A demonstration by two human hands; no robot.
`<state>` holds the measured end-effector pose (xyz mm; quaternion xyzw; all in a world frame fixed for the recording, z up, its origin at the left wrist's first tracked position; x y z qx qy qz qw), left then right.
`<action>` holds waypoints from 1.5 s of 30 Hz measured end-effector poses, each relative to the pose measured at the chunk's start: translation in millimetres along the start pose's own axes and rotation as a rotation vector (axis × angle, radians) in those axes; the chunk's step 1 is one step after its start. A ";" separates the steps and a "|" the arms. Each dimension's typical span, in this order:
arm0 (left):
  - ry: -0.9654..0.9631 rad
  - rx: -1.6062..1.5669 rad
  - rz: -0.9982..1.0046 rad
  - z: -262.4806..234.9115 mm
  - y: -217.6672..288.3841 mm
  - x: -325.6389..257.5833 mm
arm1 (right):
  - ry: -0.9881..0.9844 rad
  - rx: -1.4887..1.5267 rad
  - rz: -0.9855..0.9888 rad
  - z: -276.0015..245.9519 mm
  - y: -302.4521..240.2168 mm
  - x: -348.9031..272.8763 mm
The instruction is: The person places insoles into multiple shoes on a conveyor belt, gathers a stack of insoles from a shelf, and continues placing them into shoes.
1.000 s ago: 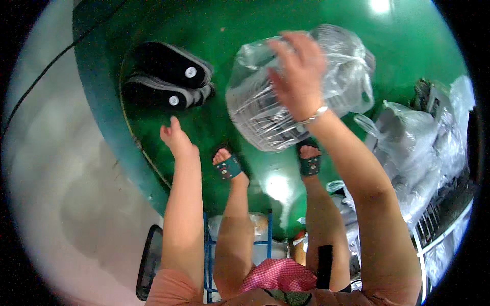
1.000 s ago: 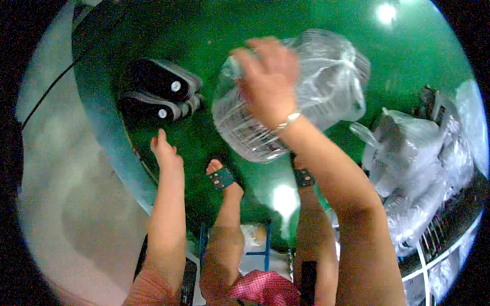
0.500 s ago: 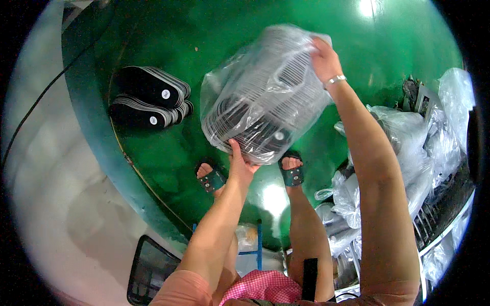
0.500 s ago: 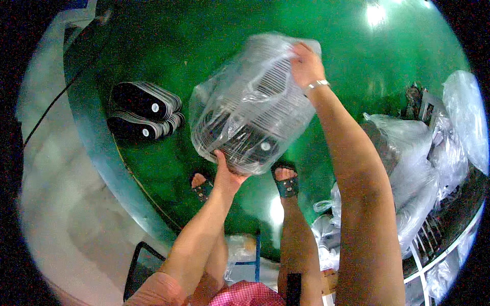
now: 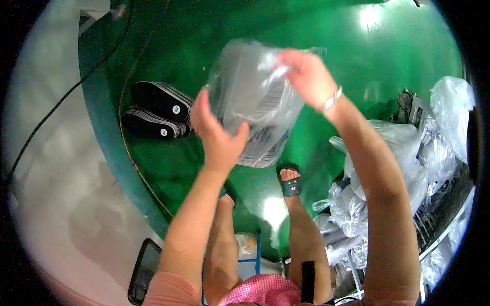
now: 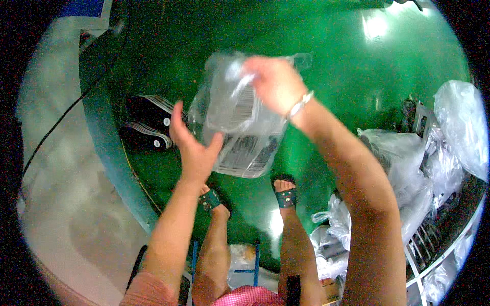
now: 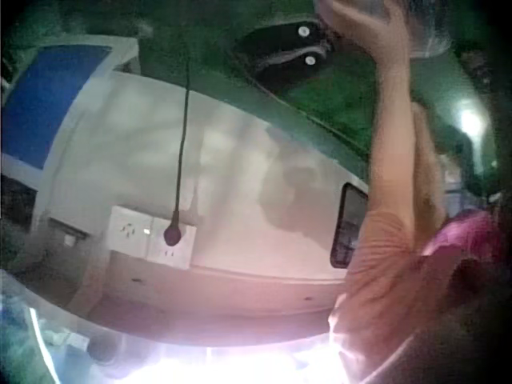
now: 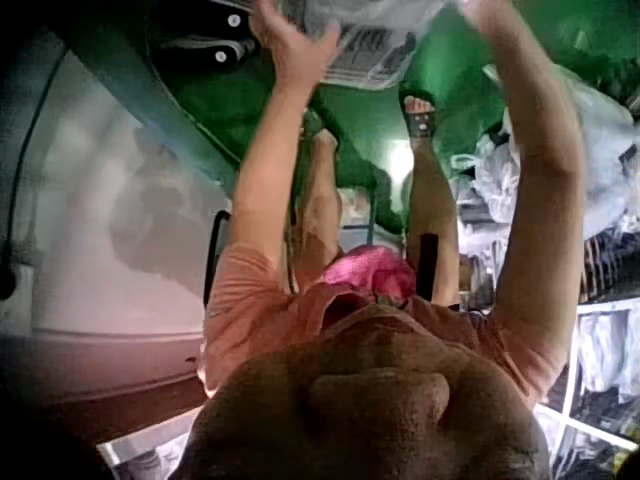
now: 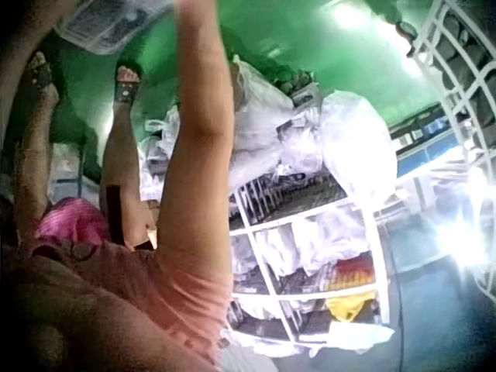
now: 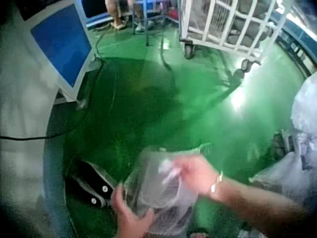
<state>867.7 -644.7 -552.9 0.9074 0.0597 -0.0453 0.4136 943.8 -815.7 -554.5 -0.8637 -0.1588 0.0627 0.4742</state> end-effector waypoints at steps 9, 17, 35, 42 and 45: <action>-0.753 0.026 0.232 -12.2 90.3 -48.4 | -0.252 -0.196 0.231 -13.9 -136.9 -122.4; -0.448 -0.667 -0.721 -76.4 20.4 -128.2 | -0.411 0.042 0.271 -56.2 -153.5 -216.9; -0.773 0.358 0.420 -39.6 193.9 -194.0 | -0.483 0.269 -0.039 85.9 -191.5 -237.6; -0.823 -0.101 -0.253 -37.3 114.8 -166.7 | -0.028 0.617 0.359 65.7 -148.4 -211.5; -0.815 -0.295 -0.598 -41.3 78.8 -167.2 | -0.199 0.606 0.503 59.1 -134.9 -194.0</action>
Point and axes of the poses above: each hand's wrist, its own x-axis towards the middle knuckle, its own z-axis out of the palm, y = z × x, the point moved 10 cm from there along x, towards the middle knuckle, and after that the axes turned 9 degrees about -z, right-handed, at the moved point
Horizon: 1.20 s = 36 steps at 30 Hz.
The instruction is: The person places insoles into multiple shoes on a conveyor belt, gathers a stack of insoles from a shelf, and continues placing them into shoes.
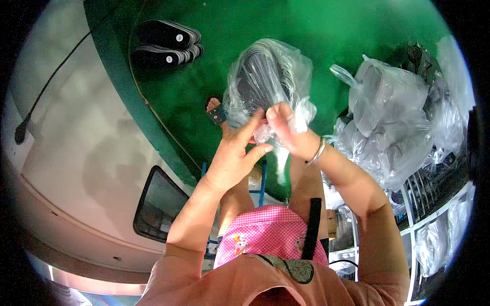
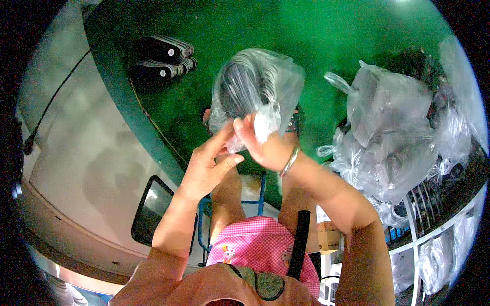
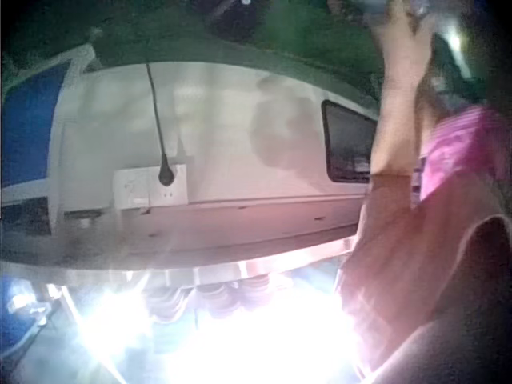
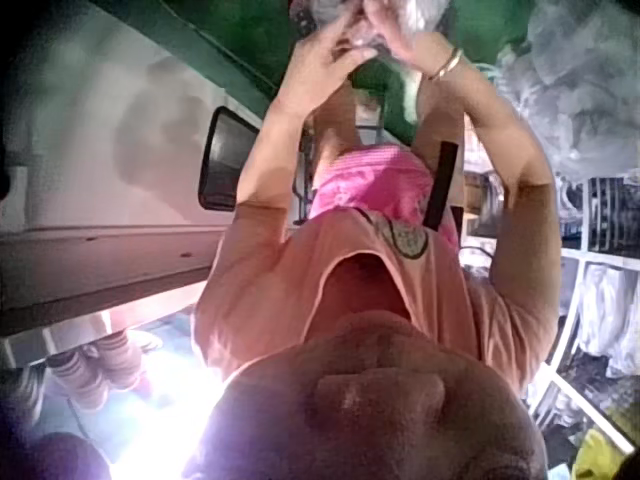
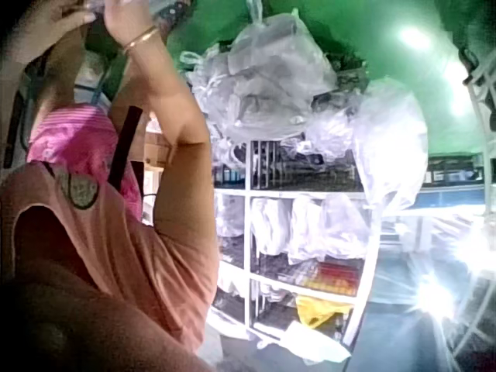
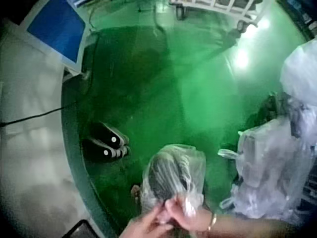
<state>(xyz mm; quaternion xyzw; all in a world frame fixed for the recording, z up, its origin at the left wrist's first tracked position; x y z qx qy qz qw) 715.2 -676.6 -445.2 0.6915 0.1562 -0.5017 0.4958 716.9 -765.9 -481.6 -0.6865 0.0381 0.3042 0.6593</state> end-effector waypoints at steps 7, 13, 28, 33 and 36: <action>0.541 0.506 0.338 -9.8 32.0 -20.5 | -0.165 -0.004 -0.108 21.5 -36.5 25.8; 0.108 -0.137 -0.325 -23.1 -55.7 9.5 | -0.302 -0.326 -0.276 18.9 -54.8 9.4; 0.053 -0.001 -0.021 -42.4 -22.9 17.1 | -0.366 -0.329 -0.260 25.9 -46.2 37.3; 0.231 0.149 0.226 -75.2 -9.7 21.4 | 0.100 -0.692 -0.535 -27.6 -66.2 10.9; 0.423 0.646 0.327 -108.5 -18.2 44.7 | 0.331 -0.472 -0.113 -70.0 29.3 -27.3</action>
Point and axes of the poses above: each hand's wrist, its own x-axis towards the middle knuckle, its own z-axis out of the palm, y = z × x, the point moved 10 cm from there along x, towards the middle knuckle, and after that the axes turned 9 degrees about -z, right-handed, at the moved point
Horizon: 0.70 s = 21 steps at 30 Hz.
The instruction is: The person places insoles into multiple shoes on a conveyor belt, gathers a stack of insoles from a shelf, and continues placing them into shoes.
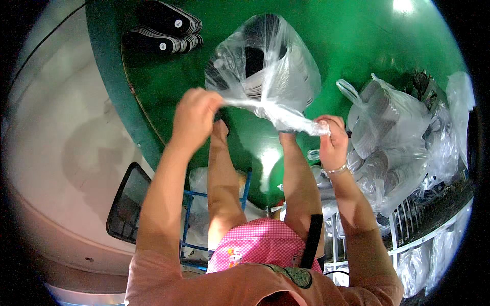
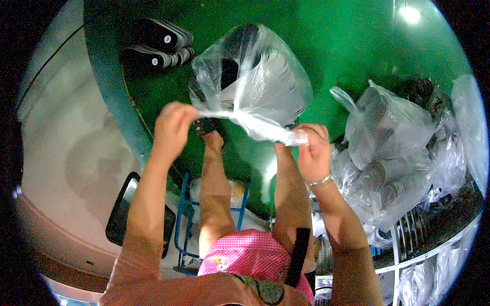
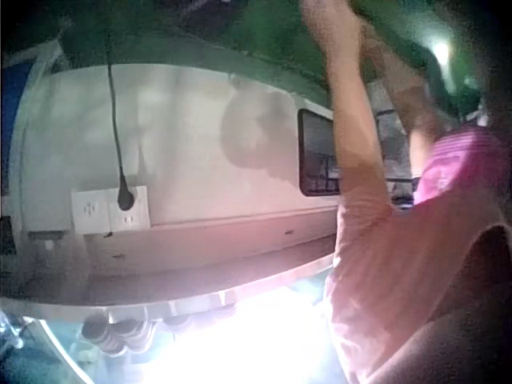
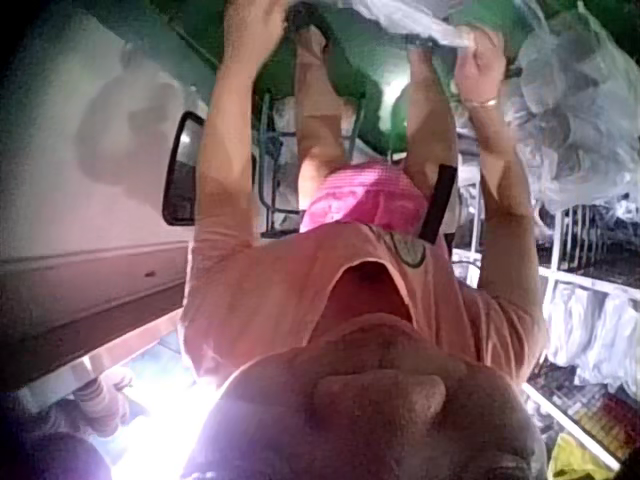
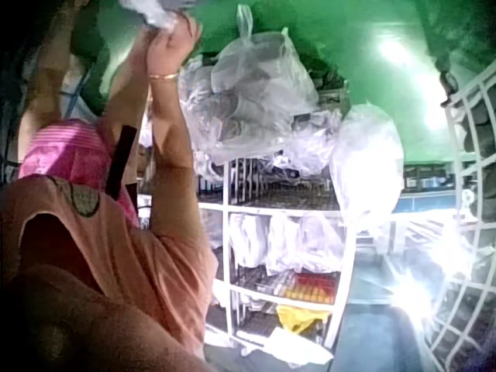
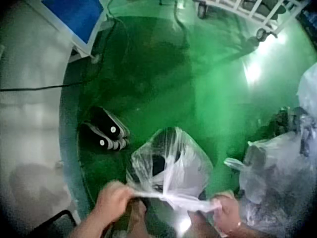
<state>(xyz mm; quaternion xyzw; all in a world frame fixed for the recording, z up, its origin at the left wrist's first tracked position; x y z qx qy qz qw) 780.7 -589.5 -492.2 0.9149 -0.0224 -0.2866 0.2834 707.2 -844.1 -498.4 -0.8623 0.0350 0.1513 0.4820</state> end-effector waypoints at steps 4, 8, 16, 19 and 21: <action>0.151 -0.021 -0.100 24.2 -55.8 18.2 | 0.255 0.744 0.525 17.1 81.9 -32.8; 0.051 -0.506 -0.430 67.9 -85.5 2.4 | 0.165 1.534 0.400 36.0 17.3 28.7; 0.109 0.033 -0.023 12.5 28.9 28.8 | -0.228 0.163 -0.238 100.9 -36.8 89.0; -0.075 0.177 0.355 31.6 90.5 25.7 | -0.305 -0.117 -0.493 127.9 -39.6 93.5; -0.057 0.003 0.441 30.4 97.1 36.6 | -0.293 -0.079 -0.521 132.0 -16.3 94.4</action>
Point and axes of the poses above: each hand's wrist, its own x-axis towards the middle knuckle, its own z-axis out of the palm, y = z × x, the point moved 10 cm from there along x, towards the middle knuckle, and after that the axes turned 9 degrees about -z, right-handed, at the moved point
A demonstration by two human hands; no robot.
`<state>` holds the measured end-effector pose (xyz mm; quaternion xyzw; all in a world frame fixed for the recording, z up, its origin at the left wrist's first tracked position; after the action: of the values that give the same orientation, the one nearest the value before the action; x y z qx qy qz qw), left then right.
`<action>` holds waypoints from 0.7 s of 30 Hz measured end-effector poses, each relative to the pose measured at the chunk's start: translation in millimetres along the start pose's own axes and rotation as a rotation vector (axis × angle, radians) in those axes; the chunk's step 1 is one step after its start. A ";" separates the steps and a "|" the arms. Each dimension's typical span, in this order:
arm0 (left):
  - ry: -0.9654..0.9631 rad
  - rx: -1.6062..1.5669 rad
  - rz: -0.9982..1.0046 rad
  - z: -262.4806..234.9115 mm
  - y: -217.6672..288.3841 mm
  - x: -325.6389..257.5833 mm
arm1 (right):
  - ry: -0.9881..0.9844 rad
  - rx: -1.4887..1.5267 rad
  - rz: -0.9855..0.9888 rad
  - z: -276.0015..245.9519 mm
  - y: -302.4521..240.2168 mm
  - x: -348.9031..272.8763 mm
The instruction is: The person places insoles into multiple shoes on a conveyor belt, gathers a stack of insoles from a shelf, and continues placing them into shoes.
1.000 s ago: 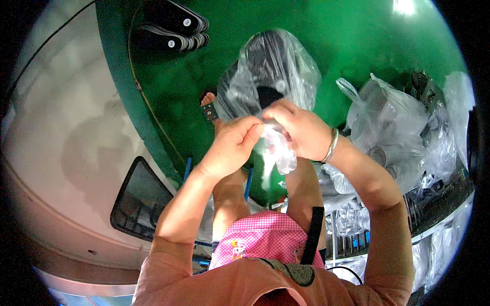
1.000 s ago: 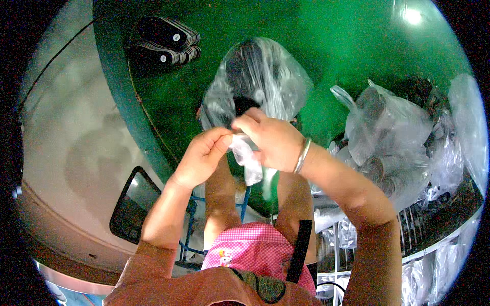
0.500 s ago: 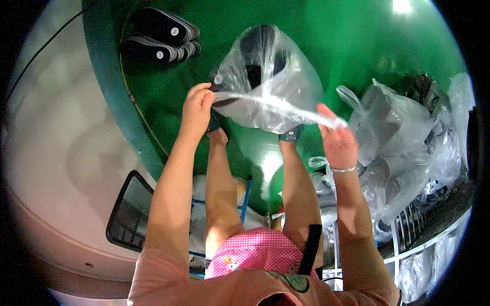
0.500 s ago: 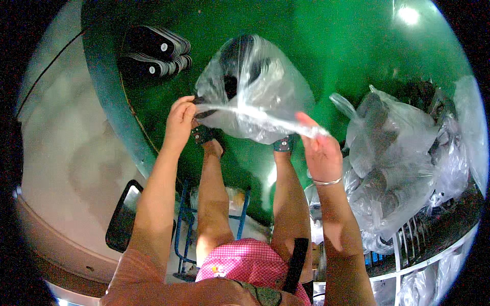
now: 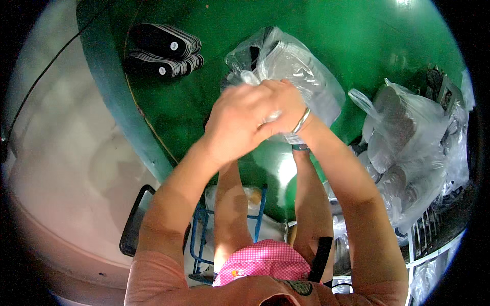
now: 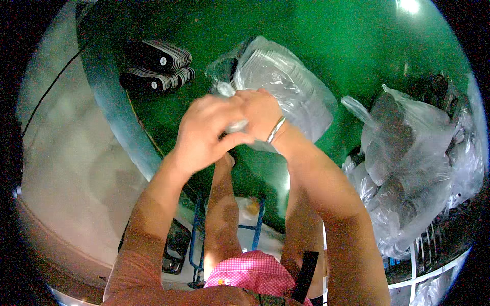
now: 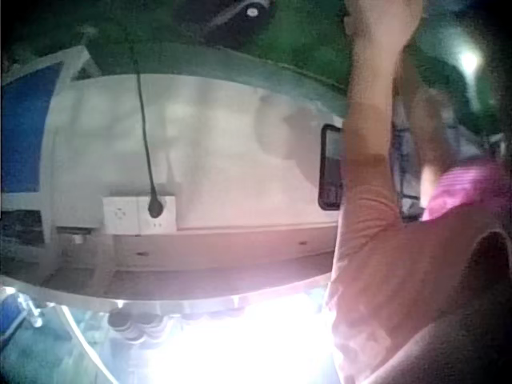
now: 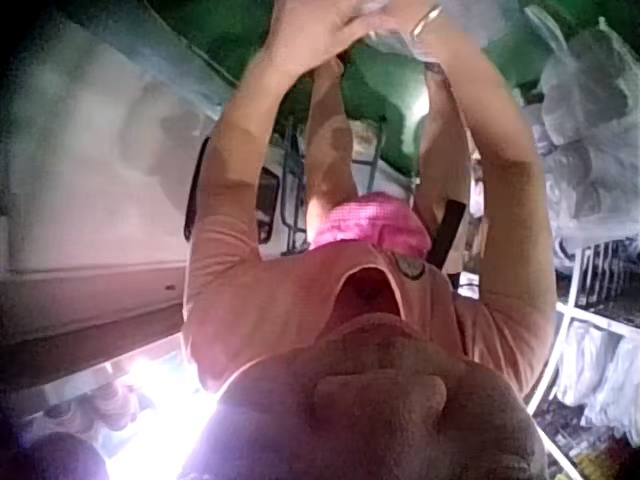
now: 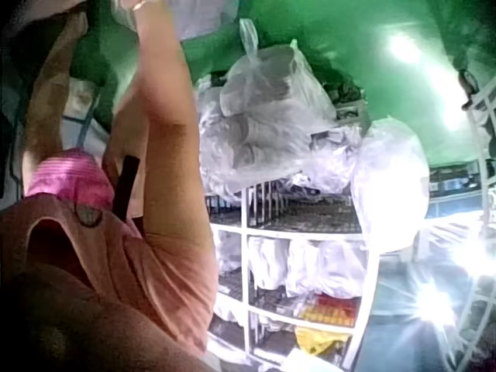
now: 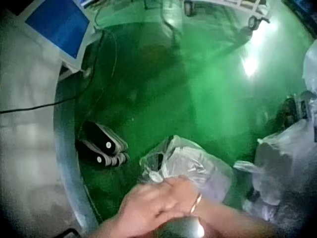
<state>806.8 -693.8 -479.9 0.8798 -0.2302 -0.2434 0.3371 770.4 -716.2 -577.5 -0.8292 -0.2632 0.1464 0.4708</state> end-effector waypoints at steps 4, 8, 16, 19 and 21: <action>0.044 -0.113 -0.081 18.9 -70.1 14.7 | 0.093 0.404 0.257 10.2 42.9 -3.6; -0.130 -0.046 -0.131 50.3 -98.4 19.1 | 0.177 0.663 0.417 23.3 62.2 -0.9; -0.212 -0.675 -0.922 72.1 -153.9 -5.2 | 0.351 0.217 0.178 -16.5 33.3 8.7; -0.378 -0.467 -0.807 74.0 -150.8 5.2 | 0.274 -0.004 0.031 -16.6 17.9 18.2; -0.446 -0.211 -0.736 70.1 -146.4 10.1 | 0.269 0.016 0.063 -15.3 24.3 21.0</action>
<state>809.0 -635.6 -631.7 0.7899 0.0573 -0.5532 0.2582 802.3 -725.1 -590.4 -0.8454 -0.1703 0.0506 0.5037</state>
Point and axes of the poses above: each hand's wrist, its own x-axis towards the middle knuckle, its own z-axis out of the palm, y = z × x, the point moved 10 cm from there along x, towards the middle knuckle, and after that the axes turned 9 degrees about -z, right-handed, at the moved point
